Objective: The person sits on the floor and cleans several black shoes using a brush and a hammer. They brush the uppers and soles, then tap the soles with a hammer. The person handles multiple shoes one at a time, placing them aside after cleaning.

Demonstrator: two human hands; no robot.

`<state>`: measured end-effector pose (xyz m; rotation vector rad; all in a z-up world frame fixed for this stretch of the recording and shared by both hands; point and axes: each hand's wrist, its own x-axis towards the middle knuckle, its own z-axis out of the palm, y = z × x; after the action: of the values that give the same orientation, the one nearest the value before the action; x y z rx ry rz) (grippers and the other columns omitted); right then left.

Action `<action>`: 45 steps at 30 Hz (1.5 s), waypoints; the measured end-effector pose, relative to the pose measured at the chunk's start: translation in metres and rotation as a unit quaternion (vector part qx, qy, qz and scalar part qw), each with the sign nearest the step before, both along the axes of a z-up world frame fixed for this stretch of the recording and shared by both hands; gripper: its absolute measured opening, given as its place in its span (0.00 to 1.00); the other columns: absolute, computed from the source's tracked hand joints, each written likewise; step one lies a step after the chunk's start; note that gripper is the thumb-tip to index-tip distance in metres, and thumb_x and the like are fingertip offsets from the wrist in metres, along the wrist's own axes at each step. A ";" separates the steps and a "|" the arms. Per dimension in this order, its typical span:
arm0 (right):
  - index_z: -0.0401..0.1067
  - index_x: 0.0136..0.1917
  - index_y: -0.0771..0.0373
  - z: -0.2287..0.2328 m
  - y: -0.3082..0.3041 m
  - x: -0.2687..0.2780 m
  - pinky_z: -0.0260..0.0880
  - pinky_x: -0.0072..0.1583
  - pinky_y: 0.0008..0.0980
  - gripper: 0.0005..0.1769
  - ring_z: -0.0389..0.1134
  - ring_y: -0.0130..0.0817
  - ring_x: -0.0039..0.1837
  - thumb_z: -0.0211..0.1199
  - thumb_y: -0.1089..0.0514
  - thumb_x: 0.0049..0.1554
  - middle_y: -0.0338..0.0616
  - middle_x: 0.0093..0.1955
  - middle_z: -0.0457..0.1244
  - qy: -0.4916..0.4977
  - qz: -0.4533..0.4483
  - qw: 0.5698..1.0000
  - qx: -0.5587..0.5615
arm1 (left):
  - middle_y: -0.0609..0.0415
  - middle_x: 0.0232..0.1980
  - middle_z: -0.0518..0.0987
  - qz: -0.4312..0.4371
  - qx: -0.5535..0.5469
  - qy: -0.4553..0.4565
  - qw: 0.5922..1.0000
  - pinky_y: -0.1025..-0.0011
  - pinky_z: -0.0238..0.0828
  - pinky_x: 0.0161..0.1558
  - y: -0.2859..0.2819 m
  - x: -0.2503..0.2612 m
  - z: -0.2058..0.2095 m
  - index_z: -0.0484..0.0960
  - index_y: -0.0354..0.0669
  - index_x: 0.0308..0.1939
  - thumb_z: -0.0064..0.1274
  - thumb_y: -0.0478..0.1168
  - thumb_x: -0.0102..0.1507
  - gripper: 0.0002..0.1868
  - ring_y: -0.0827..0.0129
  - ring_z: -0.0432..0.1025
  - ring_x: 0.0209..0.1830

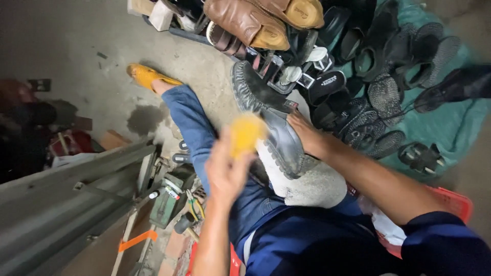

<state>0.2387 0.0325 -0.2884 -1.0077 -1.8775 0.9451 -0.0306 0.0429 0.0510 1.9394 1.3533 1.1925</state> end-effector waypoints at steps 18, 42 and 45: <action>0.58 0.74 0.70 0.162 0.051 -0.020 0.40 0.79 0.55 0.57 0.48 0.62 0.79 0.66 0.28 0.48 0.68 0.77 0.49 -0.072 0.064 0.995 0.040 | 0.42 0.41 0.81 0.030 0.005 0.062 0.998 0.60 0.78 0.42 -0.007 -0.003 0.043 0.74 0.49 0.71 0.66 0.45 0.62 0.34 0.49 0.80 0.41; 0.74 0.62 0.63 0.239 -0.020 -0.009 0.51 0.73 0.45 0.22 0.60 0.48 0.71 0.58 0.48 0.62 0.52 0.59 0.66 -0.151 0.106 0.979 0.087 | 0.51 0.33 0.77 0.053 -0.022 0.196 0.979 0.53 0.75 0.34 -0.015 -0.005 0.040 0.75 0.57 0.69 0.58 0.55 0.66 0.28 0.52 0.79 0.33; 0.74 0.62 0.62 0.238 -0.017 -0.005 0.50 0.73 0.46 0.22 0.60 0.47 0.70 0.57 0.46 0.62 0.50 0.60 0.66 -0.172 0.091 0.976 0.097 | 0.54 0.33 0.81 -0.060 -0.033 0.183 0.981 0.61 0.80 0.35 -0.039 0.015 0.045 0.81 0.60 0.63 0.60 0.57 0.61 0.27 0.56 0.80 0.31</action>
<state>0.2341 0.0156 -0.0508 -0.9372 -2.3344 0.7003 -0.0155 0.0040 0.0959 2.2325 1.4050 0.7470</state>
